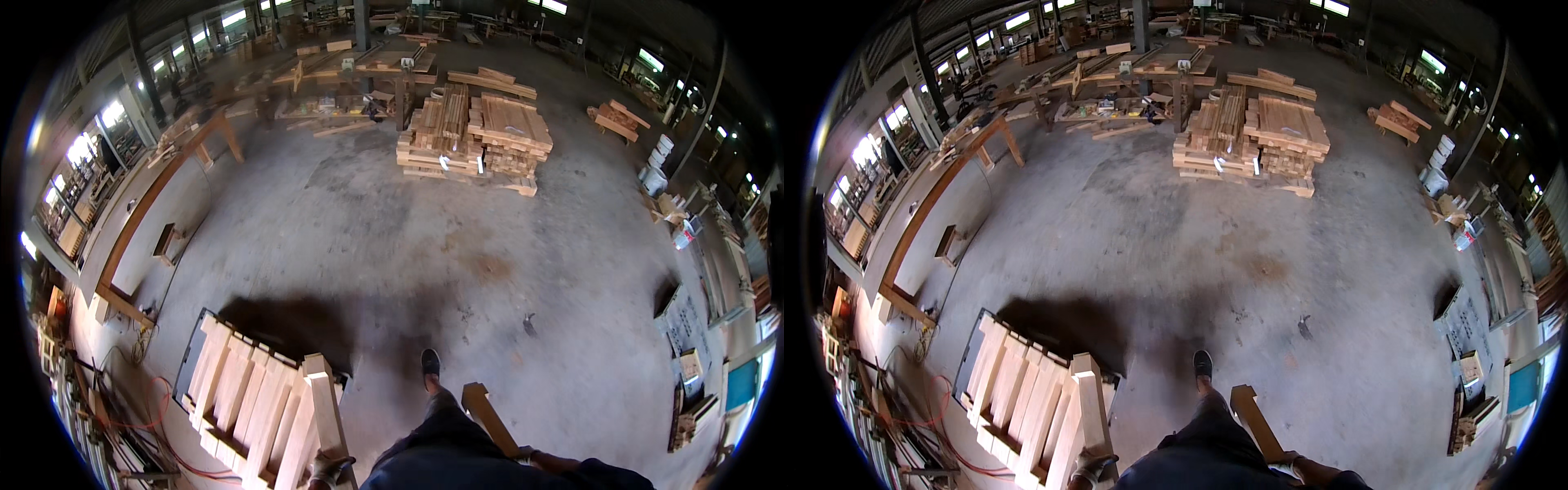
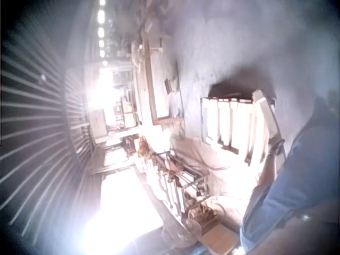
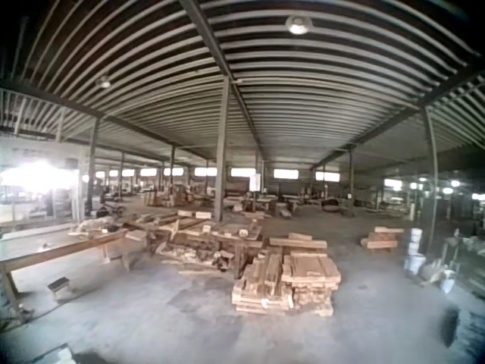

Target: The person assembles wooden frames by joining two pieces of wood with a pneumatic nail gun, then stacks the completed frames on a pallet. The person repeats this process multiple times, moving between the workbench and the pallet.

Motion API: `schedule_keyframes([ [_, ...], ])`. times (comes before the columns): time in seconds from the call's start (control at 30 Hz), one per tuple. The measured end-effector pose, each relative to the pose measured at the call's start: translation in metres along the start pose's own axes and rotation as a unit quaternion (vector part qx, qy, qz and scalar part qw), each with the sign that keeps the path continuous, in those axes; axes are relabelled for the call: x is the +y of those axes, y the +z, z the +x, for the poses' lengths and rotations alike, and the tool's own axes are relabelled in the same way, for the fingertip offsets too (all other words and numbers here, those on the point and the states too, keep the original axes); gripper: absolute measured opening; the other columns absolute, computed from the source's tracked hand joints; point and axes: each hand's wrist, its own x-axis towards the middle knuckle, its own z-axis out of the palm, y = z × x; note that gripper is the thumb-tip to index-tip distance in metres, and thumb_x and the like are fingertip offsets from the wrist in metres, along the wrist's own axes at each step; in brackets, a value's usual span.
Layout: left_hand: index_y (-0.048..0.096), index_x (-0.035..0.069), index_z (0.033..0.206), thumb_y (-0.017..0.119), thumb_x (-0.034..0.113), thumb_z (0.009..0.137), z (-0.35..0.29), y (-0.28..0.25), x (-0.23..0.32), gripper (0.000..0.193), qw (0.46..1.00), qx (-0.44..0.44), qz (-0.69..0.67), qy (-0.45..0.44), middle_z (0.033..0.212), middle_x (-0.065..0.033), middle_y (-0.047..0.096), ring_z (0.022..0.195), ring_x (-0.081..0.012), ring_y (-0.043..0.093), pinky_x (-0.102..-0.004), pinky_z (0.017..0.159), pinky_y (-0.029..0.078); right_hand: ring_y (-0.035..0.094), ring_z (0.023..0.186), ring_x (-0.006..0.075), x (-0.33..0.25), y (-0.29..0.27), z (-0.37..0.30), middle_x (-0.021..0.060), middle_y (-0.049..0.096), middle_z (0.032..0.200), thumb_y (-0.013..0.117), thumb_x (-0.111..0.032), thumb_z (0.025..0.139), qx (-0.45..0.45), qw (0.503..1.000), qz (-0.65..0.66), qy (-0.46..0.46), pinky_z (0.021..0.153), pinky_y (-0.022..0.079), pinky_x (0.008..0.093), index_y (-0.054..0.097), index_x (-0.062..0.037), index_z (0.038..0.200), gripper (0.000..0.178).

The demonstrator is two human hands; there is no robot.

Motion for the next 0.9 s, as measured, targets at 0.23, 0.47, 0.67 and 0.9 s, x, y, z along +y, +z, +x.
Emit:
schedule_keyframes([
  [0.23,0.068,0.008,0.095,0.071,0.043,0.083,0.136,0.040,0.068,0.037,0.994,-0.021,0.104,-0.025,0.091,-0.0086,0.074,0.077,-0.0218,0.069,-0.0400,0.068,0.054,0.070,0.112,0.0265,-0.172,-0.148,0.067,0.0139,0.074,0.121,0.094,-0.054,0.064,-0.004,0.998,-0.007,-0.055,0.095,0.054,0.0375,0.073,-0.0041,0.122,0.079],
  [0.47,0.070,0.011,0.090,0.051,0.054,0.096,0.201,0.045,0.088,0.048,0.926,-0.111,0.356,0.061,0.092,-0.0073,0.074,0.086,-0.0229,0.068,-0.0406,0.076,0.050,0.069,0.110,0.0335,-0.360,-0.328,0.148,0.0176,0.075,0.118,0.087,-0.067,0.060,0.044,0.977,-0.146,-0.153,0.094,0.054,0.0408,0.074,-0.0064,0.119,0.085],
  [0.67,0.071,0.005,0.107,0.075,0.061,0.080,0.239,-0.005,0.204,0.062,0.990,-0.036,0.053,-0.123,0.101,-0.0079,0.077,0.103,-0.0267,0.069,-0.0373,0.099,0.046,0.069,0.112,0.0269,-0.483,-0.400,0.208,0.0125,0.074,0.120,0.092,-0.050,0.069,0.065,0.949,-0.240,-0.196,0.097,0.054,0.0372,0.065,0.0000,0.125,0.080],
  [0.9,0.058,0.001,0.133,0.081,0.060,0.074,0.355,-0.060,0.258,0.087,0.968,0.112,-0.160,-0.160,0.125,-0.0092,0.073,0.123,-0.0282,0.064,-0.0342,0.113,0.042,0.067,0.119,0.0291,-0.579,-0.424,0.330,0.0107,0.073,0.125,0.082,-0.052,0.082,0.030,0.907,-0.326,-0.265,0.098,0.053,0.0382,0.063,-0.0056,0.131,0.070],
])
